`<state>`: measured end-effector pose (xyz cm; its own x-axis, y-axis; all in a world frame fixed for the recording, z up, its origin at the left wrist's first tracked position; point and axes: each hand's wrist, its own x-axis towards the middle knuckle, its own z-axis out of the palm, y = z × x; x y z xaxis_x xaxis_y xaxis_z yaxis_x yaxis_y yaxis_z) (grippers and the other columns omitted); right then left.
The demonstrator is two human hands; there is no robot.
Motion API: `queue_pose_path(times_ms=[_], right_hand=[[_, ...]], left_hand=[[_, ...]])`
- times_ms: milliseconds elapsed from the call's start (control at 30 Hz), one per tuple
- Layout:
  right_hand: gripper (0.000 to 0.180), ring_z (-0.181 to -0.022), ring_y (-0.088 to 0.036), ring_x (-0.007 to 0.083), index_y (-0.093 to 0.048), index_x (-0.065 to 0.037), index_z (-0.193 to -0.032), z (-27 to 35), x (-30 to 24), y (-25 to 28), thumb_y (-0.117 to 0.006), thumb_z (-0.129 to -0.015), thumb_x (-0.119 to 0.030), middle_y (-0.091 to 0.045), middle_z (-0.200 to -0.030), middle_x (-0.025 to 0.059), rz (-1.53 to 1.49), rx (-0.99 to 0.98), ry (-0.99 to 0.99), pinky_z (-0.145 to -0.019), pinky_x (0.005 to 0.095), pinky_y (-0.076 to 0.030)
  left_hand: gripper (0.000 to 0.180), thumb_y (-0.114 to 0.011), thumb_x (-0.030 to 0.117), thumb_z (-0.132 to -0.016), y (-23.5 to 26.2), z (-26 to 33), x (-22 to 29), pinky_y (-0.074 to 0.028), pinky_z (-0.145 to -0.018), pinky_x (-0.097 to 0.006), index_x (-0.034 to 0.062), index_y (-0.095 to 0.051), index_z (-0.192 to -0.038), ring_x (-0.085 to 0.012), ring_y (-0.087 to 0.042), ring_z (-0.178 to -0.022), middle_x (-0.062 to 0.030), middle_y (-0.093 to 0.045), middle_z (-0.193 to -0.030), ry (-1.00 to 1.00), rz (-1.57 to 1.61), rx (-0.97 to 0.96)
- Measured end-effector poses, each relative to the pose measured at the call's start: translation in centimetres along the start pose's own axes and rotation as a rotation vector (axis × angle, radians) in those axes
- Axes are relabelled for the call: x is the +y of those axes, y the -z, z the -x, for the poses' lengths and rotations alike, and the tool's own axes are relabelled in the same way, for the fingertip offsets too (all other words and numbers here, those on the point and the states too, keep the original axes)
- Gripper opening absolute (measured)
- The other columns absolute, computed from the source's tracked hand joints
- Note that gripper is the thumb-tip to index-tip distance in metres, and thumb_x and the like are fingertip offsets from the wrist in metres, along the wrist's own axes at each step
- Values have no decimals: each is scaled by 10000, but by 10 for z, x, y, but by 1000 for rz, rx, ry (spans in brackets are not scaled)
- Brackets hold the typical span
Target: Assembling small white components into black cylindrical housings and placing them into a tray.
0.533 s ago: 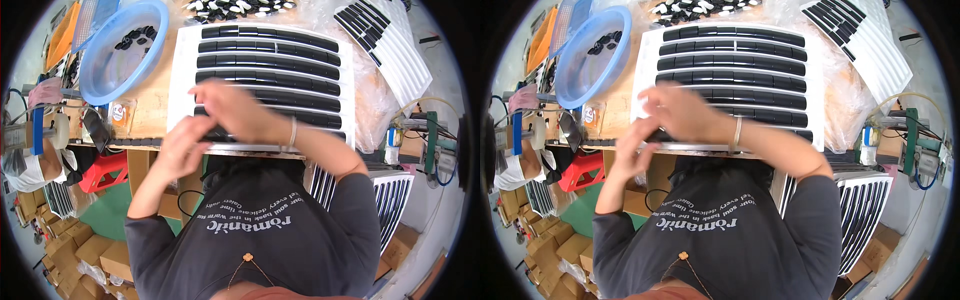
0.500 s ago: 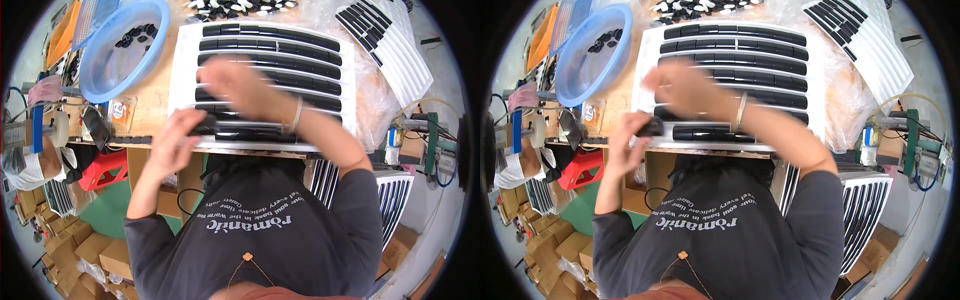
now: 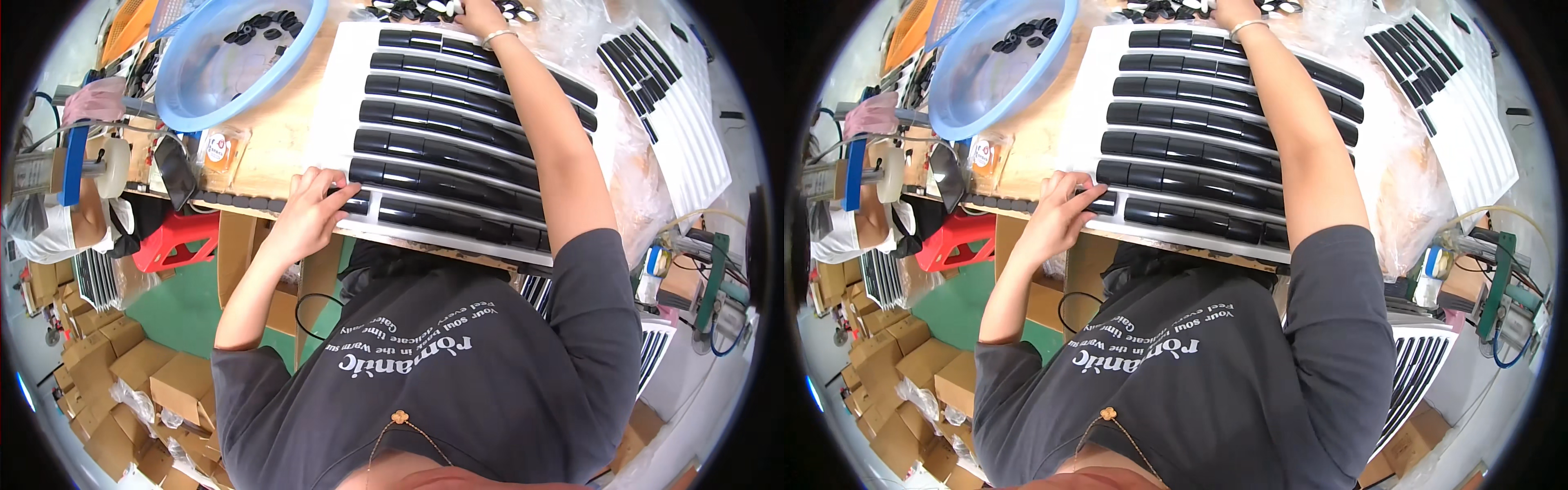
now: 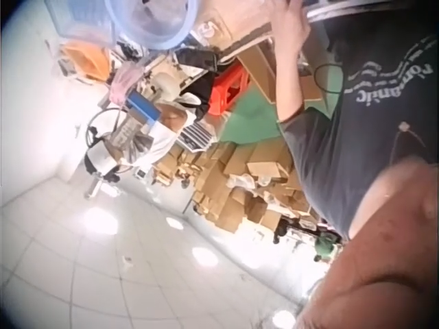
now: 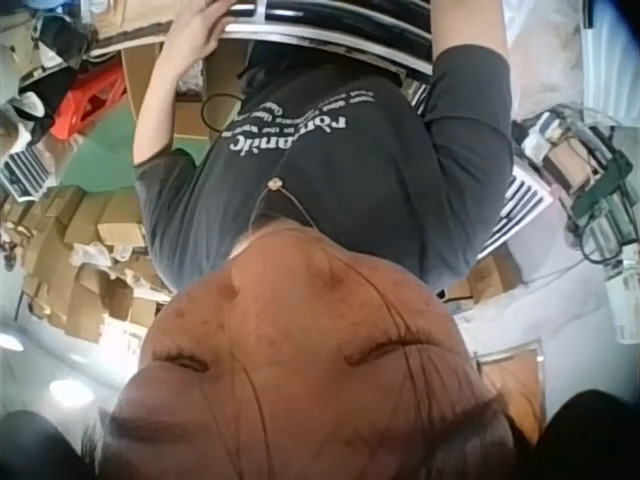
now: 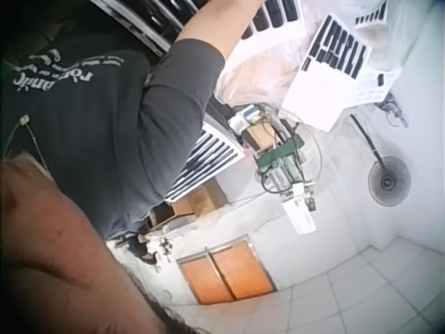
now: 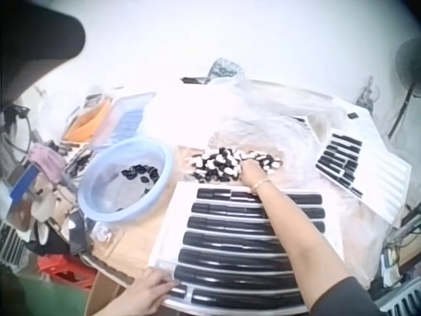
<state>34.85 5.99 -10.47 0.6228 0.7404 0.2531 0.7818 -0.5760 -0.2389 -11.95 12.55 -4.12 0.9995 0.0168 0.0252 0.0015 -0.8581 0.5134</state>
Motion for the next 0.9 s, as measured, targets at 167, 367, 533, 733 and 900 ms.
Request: queue_pose_path(times_ms=[167,367,533,733,900], right_hand=[[210,-810,-615,405,-629,31,-855,17,-22,36,-623,-709,-119,-626,-834,260,-262,155,190,-749,471,-493],[173,-729,-609,404,-619,31,-808,47,-72,102,-604,-706,-108,-633,-798,240,-322,233,162,-653,418,-496],[280,-723,-583,71,-635,-40,-1123,148,-112,128,-655,-877,-173,-649,-870,-5,-823,-99,211,-636,225,-488],[287,-732,-612,76,-580,10,-1120,251,-147,139,-654,-844,-10,-630,-903,52,-1440,-493,-213,-666,193,-500],[304,-770,-622,80,-580,19,-1118,278,-150,142,-672,-829,-2,-636,-887,42,-1452,-480,-274,-721,204,-515]], left_hand=[[470,-683,72,-685,16,-13,22,-337,-855,-374,86,-599,-1147,-246,-460,-1059,-68,-494,-1178,-120,-107,-8],[417,-593,85,-696,-9,-41,27,-343,-835,-341,142,-617,-1107,-219,-473,-1019,-60,-509,-1160,-521,-217,-133],[305,-562,141,-736,-7,-43,13,-354,-790,-317,166,-618,-1035,-204,-486,-949,-71,-520,-1120,-546,-305,-126],[238,-649,114,-738,-3,-33,11,-413,-776,-369,86,-604,-969,-285,-501,-920,-120,-524,-1083,-429,-171,-94],[314,-705,111,-707,0,-32,13,-427,-791,-385,71,-595,-999,-292,-530,-925,-116,-539,-1040,-416,-158,-24]])
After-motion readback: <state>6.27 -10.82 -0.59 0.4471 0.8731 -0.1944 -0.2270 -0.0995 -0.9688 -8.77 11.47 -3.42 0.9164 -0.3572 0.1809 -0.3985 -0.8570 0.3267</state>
